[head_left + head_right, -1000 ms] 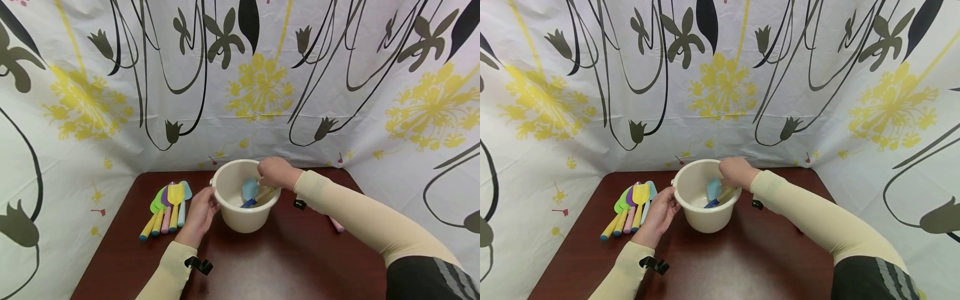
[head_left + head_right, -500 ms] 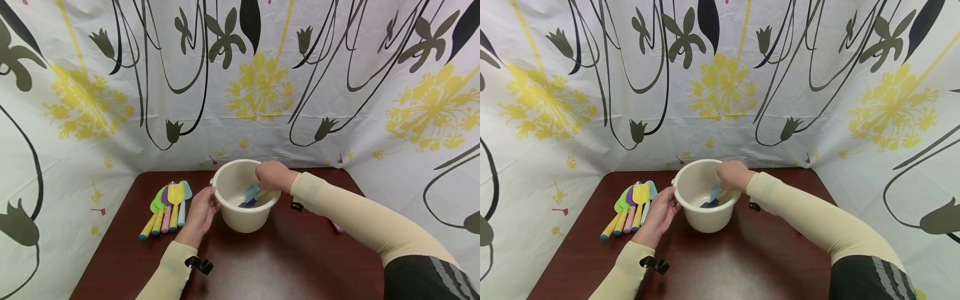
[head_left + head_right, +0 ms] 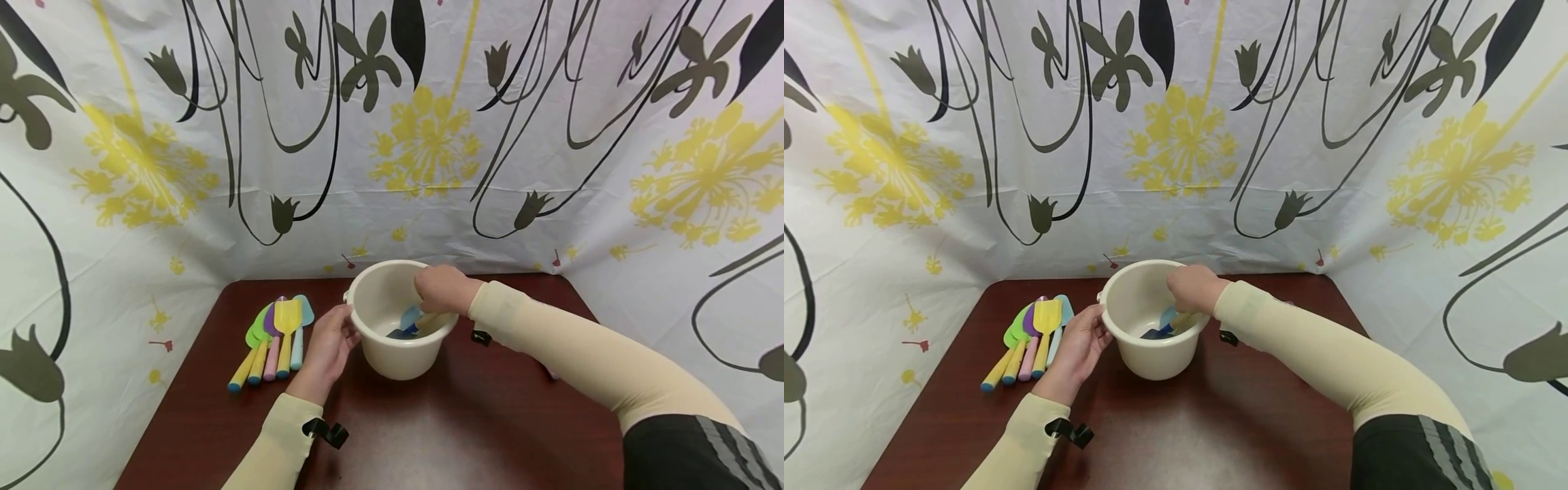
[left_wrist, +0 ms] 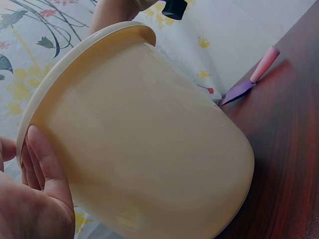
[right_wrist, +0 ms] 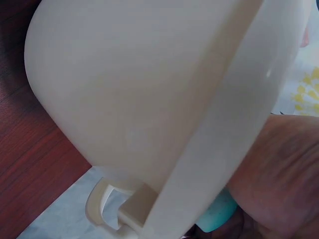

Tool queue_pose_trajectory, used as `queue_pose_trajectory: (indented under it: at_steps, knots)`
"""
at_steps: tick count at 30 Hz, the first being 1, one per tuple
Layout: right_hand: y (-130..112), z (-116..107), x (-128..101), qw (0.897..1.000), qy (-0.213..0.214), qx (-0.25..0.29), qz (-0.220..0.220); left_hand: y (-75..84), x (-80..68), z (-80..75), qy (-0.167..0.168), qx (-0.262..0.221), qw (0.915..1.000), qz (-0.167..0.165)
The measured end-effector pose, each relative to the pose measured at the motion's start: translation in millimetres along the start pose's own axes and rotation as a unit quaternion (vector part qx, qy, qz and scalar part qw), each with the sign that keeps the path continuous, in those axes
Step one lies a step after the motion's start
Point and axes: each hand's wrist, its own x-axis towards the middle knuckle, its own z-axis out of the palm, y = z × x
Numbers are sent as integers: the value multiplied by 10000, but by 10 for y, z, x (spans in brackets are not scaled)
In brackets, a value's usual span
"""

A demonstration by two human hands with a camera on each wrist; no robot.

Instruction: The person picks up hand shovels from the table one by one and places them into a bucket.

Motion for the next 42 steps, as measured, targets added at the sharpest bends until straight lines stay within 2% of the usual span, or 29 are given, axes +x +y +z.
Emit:
queue_pose_trajectory:
  at_steps: [9,16,27,42]
  knots:
    - [-13,-28,-26,10000,-10,-40,-69,4,6,6,48,-80,10000,13]
    - [38,-23,-37,9995,-75,245,-169,2,1,20,44,-115,9999,19]
    - [101,-77,-149,9955,567,560,-509,0,6,27,93,-129,9999,48]
    - [209,-39,-267,9899,1073,805,-457,3,-2,16,102,-12,9999,-12]
